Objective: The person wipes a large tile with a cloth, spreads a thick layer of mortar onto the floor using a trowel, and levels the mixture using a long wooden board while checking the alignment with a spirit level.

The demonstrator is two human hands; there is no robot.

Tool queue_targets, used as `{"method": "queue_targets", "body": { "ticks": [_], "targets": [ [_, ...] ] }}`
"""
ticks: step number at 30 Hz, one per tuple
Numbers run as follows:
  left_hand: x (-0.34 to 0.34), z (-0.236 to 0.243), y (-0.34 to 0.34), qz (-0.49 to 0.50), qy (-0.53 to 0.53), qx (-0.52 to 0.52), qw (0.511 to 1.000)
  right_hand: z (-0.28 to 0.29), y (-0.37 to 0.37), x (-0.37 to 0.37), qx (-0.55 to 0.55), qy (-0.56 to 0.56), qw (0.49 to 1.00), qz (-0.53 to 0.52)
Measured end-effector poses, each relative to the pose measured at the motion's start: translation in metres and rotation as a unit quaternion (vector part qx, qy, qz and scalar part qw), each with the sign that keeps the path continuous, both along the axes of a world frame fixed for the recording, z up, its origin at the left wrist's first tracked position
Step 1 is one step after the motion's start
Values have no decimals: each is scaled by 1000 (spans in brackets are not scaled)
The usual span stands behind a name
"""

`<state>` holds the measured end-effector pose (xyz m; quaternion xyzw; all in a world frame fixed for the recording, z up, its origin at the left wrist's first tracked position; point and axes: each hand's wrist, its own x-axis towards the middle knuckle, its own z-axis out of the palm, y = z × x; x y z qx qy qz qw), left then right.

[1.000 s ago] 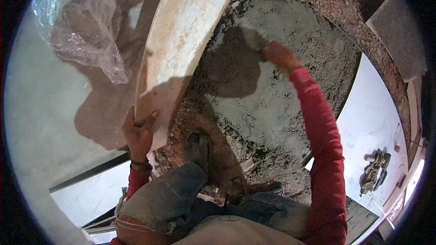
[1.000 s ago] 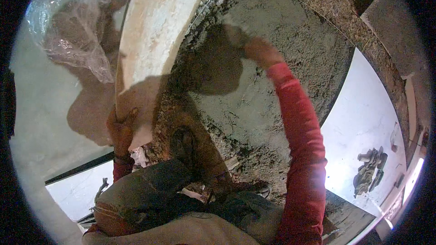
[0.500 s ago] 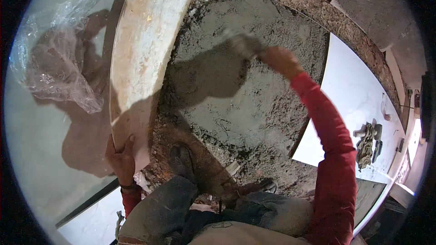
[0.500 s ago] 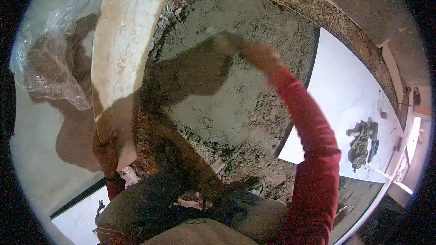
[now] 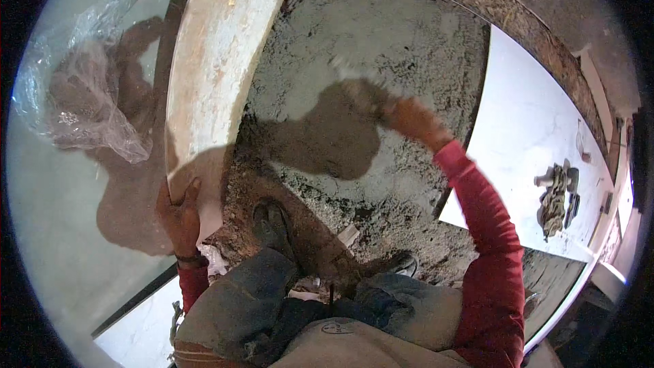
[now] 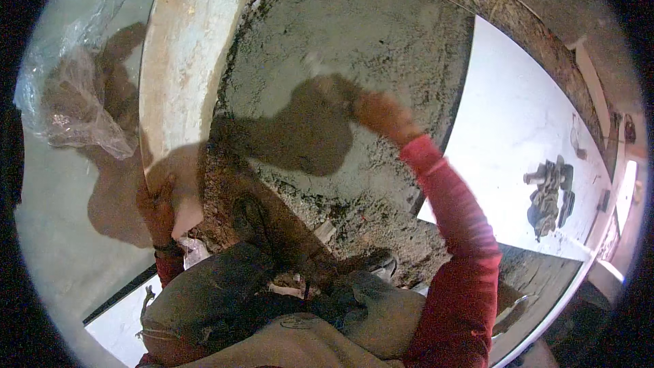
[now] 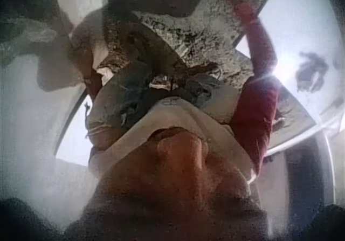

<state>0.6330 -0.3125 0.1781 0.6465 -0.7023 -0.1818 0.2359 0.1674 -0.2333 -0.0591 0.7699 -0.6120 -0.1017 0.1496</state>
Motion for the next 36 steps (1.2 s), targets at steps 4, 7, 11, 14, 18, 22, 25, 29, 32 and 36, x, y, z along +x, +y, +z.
{"method": "queue_targets", "body": {
  "ticks": [4,7,11,14,18,22,25,29,32,36],
  "targets": [
    [-13,-7,-5,52,17,73,996,42,73,68,202,-150,961,-112],
    [-21,-17,-5,-68,60,-8,996,60,116,36,31,-144,988,-47],
    [-34,-24,5,-56,26,-63,996,67,146,-25,40,-234,965,-114],
    [-50,-20,3,-39,-66,-86,993,78,182,0,92,-301,935,-163],
    [-79,-5,-29,-159,13,31,987,103,260,77,150,-450,850,-231],
    [-121,8,-87,-229,-142,-94,958,122,378,124,74,-532,684,-493],
    [-163,17,-137,-311,-180,-108,927,126,460,146,20,-429,696,-576],
    [-229,7,-206,-423,-174,-109,882,140,489,121,279,-228,666,-653],
    [-280,-20,-255,-462,-196,-176,847,160,407,35,-2,-165,747,-644],
    [-343,-56,-306,-479,-191,-173,839,185,217,-130,-196,-97,885,-411]
  ]
}}
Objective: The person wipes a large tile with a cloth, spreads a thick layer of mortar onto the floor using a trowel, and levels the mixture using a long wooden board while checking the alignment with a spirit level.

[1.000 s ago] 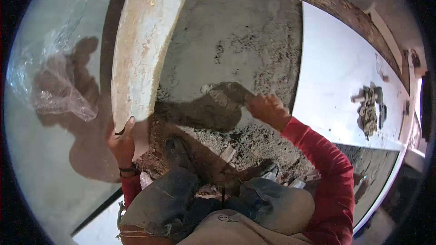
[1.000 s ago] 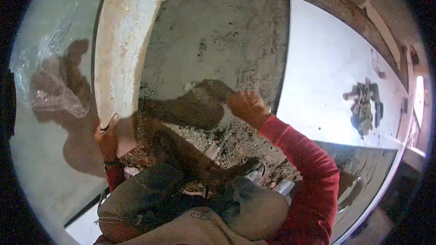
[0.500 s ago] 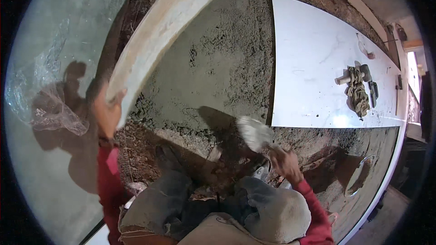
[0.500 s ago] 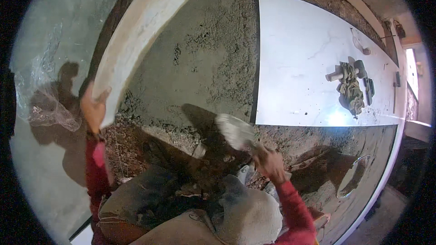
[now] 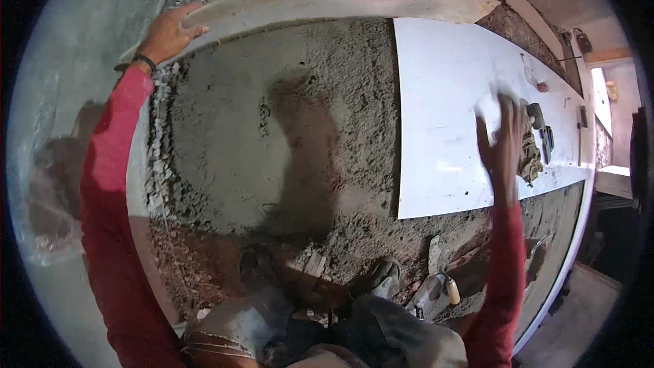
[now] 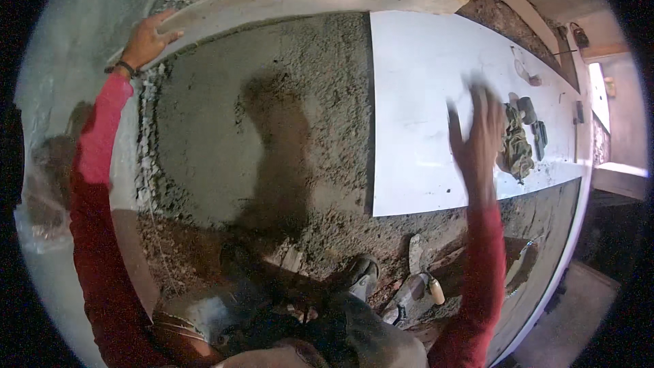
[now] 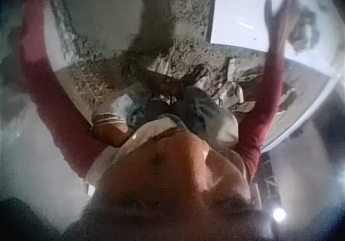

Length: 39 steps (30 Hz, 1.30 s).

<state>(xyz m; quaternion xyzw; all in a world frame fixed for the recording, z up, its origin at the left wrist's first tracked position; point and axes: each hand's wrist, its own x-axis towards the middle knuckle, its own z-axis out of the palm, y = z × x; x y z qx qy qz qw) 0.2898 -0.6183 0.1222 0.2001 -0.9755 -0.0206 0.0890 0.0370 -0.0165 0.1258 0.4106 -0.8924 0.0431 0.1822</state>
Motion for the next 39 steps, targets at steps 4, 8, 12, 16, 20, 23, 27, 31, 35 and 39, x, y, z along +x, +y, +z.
{"method": "queue_targets", "body": {
  "ticks": [4,8,12,16,20,23,27,31,35,39],
  "targets": [
    [-24,-22,-32,6,-17,44,999,-9,-173,-143,-53,85,985,140],
    [-36,-31,-46,-53,39,-49,997,-38,-251,-215,37,-147,961,232],
    [-61,-32,-31,-51,49,-59,996,-57,-256,-259,210,-53,971,97],
    [-95,-22,-14,38,-9,59,998,-59,-250,-285,222,-69,972,32],
    [-119,-16,-13,-1,-43,51,998,-58,-254,-294,188,-73,976,85],
    [-128,-18,-21,13,-90,73,993,-65,-255,-304,177,-86,976,97],
    [-130,-29,-34,66,-122,115,984,-86,-252,-350,170,-87,975,115],
    [-111,-39,-55,7,-34,-80,996,-113,-263,-420,170,-87,967,171],
    [-101,-30,-92,-34,-95,-54,993,-119,-269,-460,209,-126,954,173],
    [-101,-35,-116,67,-152,-37,985,-111,-272,-460,215,-56,955,198]
  ]
}}
